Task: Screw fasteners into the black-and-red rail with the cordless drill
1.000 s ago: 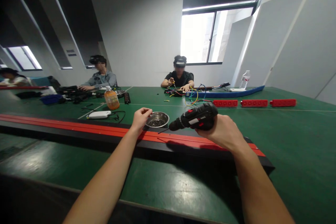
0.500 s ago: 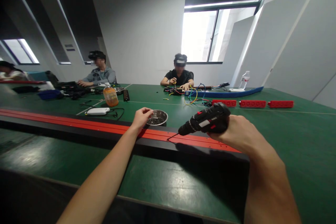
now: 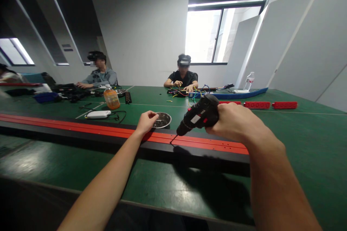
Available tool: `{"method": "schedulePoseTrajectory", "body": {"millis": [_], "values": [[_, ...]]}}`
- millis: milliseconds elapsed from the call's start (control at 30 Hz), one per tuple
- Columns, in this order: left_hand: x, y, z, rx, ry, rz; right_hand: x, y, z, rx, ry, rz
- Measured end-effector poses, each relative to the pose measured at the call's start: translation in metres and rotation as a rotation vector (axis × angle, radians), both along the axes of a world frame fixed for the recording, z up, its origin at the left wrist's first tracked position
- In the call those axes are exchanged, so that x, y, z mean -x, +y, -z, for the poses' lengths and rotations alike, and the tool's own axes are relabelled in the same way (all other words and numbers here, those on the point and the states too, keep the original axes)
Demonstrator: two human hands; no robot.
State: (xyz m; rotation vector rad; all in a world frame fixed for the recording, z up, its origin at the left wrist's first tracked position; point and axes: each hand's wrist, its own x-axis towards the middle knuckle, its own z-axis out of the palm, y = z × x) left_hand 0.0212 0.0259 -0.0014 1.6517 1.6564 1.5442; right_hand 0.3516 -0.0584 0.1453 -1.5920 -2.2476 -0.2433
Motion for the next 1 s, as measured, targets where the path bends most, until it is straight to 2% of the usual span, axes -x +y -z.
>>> {"method": "schedulePoseTrajectory", "body": {"millis": [167, 300, 633, 800, 1000], "values": [[-0.007, -0.010, -0.001, 0.067, 0.336, 0.003, 0.024, 0.009, -0.031, 0.055, -0.215, -0.061], [-0.008, -0.013, 0.000, 0.120, 0.463, 0.026, 0.043, 0.012, -0.043, 0.001, -0.254, -0.103], [-0.013, -0.018, -0.003, 0.238, 0.636, 0.001, 0.071, 0.019, -0.056, -0.087, -0.286, -0.184], [-0.017, -0.020, -0.004, 0.255, 0.732, 0.012, 0.074, 0.017, -0.055, -0.098, -0.274, -0.172], [-0.018, -0.022, -0.006, 0.263, 0.721, 0.019, 0.072, 0.022, -0.055, -0.119, -0.198, -0.229]]}}
